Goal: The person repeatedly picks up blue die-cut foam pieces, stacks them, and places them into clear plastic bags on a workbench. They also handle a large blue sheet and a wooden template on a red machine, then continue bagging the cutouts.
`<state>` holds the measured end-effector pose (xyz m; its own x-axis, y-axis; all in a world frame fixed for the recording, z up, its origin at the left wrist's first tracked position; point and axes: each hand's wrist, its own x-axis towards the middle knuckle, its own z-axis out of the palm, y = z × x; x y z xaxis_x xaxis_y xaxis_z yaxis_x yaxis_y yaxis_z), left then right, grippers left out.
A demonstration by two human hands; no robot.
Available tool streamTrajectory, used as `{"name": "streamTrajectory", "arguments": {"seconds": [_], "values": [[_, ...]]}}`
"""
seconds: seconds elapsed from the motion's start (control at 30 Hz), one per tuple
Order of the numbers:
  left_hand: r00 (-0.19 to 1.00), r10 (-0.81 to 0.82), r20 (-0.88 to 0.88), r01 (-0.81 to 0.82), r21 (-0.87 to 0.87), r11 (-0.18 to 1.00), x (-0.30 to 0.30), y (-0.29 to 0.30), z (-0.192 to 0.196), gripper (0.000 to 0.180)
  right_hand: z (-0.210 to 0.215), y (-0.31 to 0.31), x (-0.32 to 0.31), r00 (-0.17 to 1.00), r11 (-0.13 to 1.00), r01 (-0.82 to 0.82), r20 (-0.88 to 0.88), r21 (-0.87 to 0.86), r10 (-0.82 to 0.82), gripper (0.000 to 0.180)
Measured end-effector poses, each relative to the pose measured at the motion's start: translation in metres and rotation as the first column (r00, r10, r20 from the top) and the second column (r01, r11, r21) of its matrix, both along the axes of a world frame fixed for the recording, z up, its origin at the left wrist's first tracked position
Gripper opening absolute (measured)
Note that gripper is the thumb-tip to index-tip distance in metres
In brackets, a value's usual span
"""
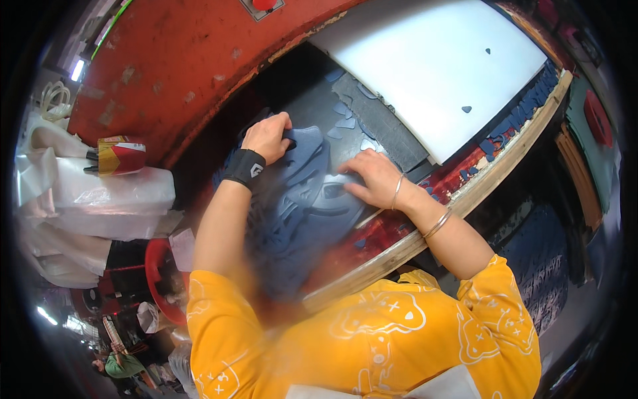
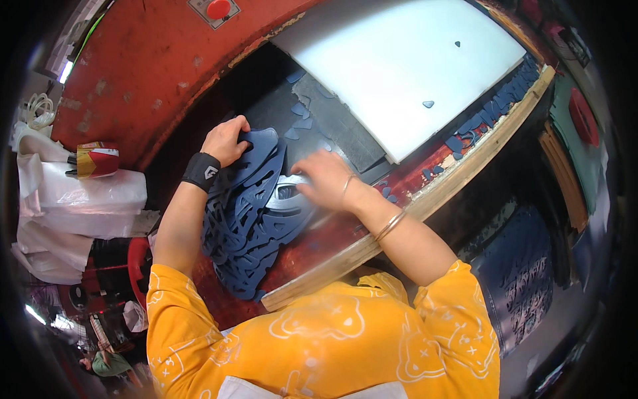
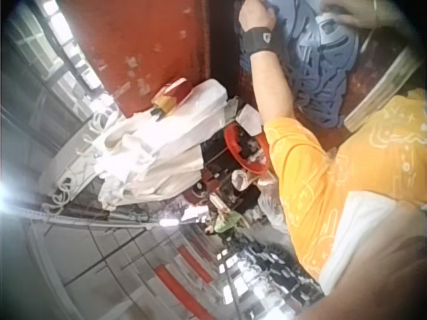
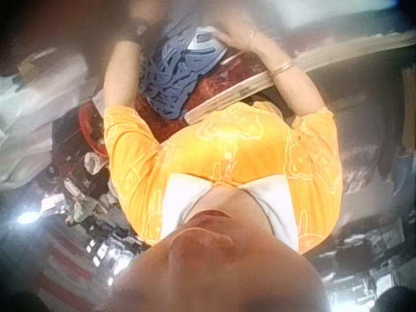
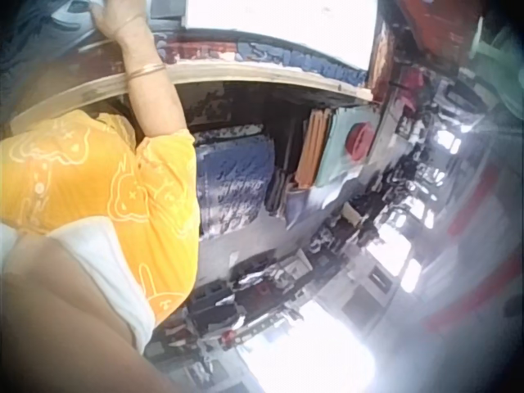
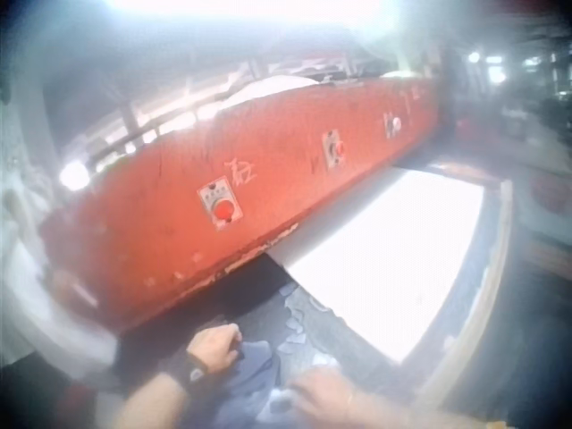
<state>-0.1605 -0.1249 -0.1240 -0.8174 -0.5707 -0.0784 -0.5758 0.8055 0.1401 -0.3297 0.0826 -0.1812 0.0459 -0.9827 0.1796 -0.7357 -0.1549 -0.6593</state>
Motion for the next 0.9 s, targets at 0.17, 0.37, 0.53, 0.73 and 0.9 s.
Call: {"name": "streamTrajectory", "arguments": {"seconds": [0.17, 0.37, 0.53, 0.73, 0.9], "values": [[0.866, 0.089, -0.492, -0.100, 0.004, 0.995, 0.041, -0.003, -0.009, 0.030, -0.001, -0.001, 0.001, 1.000, 0.999, 0.004, 0.009, -0.042, -0.004, 0.025], [0.334, 0.158, -0.929, -0.304, 0.053, 0.951, 0.167, 0.000, 0.044, 0.006, -0.003, 0.002, 0.004, 1.000, 0.997, 0.010, 0.012, -0.077, -0.009, 0.029], [0.531, 0.245, -0.811, -0.086, 0.237, 0.968, 0.233, 0.016, 0.143, 0.021, 0.000, 0.001, 0.005, 1.000, 0.999, 0.015, -0.004, -0.043, -0.015, 0.028], [0.879, 0.438, -0.186, -0.215, 0.667, 0.714, 0.125, -0.042, 0.082, 0.036, 0.000, 0.002, 0.005, 0.999, 0.997, 0.017, -0.028, -0.069, -0.019, 0.028], [0.926, 0.372, -0.060, -0.361, 0.147, 0.921, 0.051, -0.099, -0.038, 0.054, -0.003, 0.002, 0.003, 1.000, 0.997, 0.019, 0.006, -0.068, -0.018, 0.029]]}}
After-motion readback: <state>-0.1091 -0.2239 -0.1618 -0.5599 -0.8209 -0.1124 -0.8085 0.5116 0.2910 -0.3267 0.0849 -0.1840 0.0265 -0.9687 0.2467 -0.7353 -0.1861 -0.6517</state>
